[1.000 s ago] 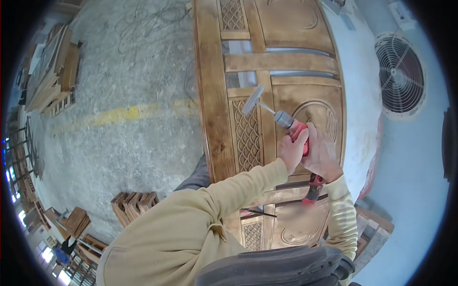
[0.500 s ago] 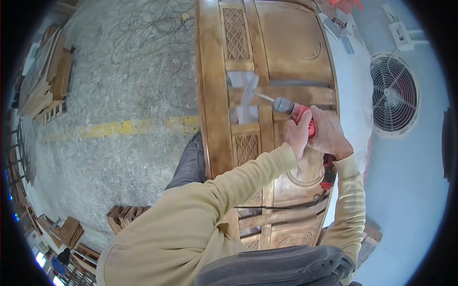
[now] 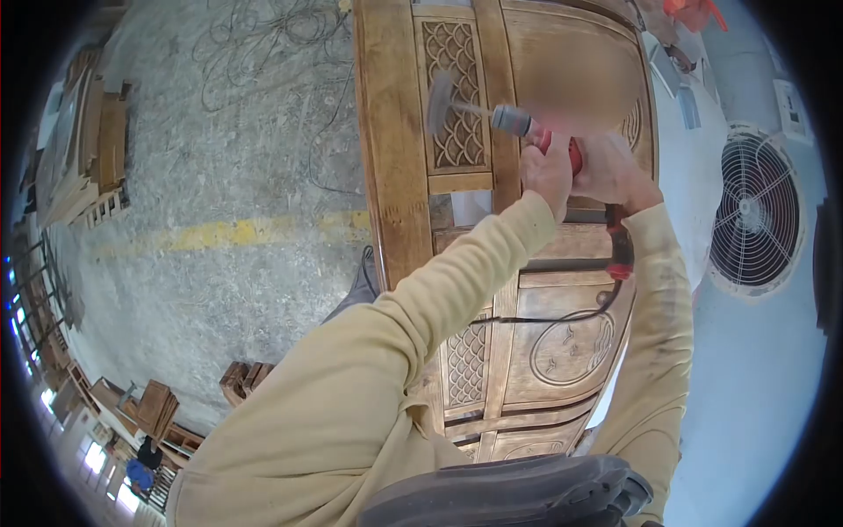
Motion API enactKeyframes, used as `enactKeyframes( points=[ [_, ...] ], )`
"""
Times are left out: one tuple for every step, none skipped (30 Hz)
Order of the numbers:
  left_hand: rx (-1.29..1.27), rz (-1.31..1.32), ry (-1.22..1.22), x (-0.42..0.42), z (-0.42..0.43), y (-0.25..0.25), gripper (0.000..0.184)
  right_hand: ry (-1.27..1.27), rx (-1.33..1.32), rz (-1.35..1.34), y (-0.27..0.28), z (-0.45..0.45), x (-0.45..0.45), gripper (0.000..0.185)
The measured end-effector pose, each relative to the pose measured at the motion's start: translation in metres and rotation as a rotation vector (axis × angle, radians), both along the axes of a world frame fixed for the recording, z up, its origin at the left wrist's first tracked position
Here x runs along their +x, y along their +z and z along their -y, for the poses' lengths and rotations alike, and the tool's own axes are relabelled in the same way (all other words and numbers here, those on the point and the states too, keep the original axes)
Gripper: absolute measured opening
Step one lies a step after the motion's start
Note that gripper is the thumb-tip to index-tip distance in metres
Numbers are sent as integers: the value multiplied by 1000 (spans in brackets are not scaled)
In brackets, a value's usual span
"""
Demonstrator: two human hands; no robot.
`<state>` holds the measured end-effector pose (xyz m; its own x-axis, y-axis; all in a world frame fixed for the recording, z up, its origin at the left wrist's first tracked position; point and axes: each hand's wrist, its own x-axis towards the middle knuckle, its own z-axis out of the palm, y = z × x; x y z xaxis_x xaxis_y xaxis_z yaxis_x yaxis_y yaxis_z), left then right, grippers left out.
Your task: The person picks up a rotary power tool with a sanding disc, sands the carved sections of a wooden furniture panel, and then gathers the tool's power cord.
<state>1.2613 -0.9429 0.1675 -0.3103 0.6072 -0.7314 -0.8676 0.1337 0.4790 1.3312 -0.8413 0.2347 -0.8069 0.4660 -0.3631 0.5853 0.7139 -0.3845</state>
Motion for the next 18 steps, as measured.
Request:
enactKeyframes(
  points=[
    [-3,7,-7,9,6,4,63,-7,-3,7,3,2,5,57],
    [-57,19,13,22,11,5,71,37,3,28,13,8,10,56],
    [-108,29,32,35,12,1,79,81,10,48,19,11,14,55],
    [-104,34,25,44,6,-9,79,74,14,53,22,11,19,55],
    [-20,44,-30,47,1,-11,80,20,19,104,25,12,28,56],
    [5,80,-86,52,-1,-11,82,-34,25,153,27,13,37,58],
    [30,115,-145,58,-3,-10,83,-43,29,155,28,16,46,58],
    [35,114,-152,64,0,-8,83,-90,61,147,26,18,53,59],
    [39,160,-93,72,4,-3,72,-129,90,139,24,20,59,59],
    [44,205,-33,77,7,1,61,-129,95,137,24,21,63,59],
    [51,206,-36,84,13,1,61,-44,90,130,25,23,68,59],
    [-23,191,-19,90,17,-1,60,48,88,126,26,22,70,59],
    [-97,178,2,94,16,-3,58,56,98,132,27,22,68,59],
    [-90,184,5,90,13,-1,58,39,112,120,26,22,66,58],
    [19,191,-15,83,11,-2,72,21,122,105,25,19,62,58],
    [128,191,-36,74,5,-5,86,24,125,101,23,12,55,58],
    [132,187,-35,64,-8,-8,86,-20,115,133,21,2,47,57],
    [54,102,-101,54,-23,-13,86,-61,101,166,18,-9,38,57]
  ],
)
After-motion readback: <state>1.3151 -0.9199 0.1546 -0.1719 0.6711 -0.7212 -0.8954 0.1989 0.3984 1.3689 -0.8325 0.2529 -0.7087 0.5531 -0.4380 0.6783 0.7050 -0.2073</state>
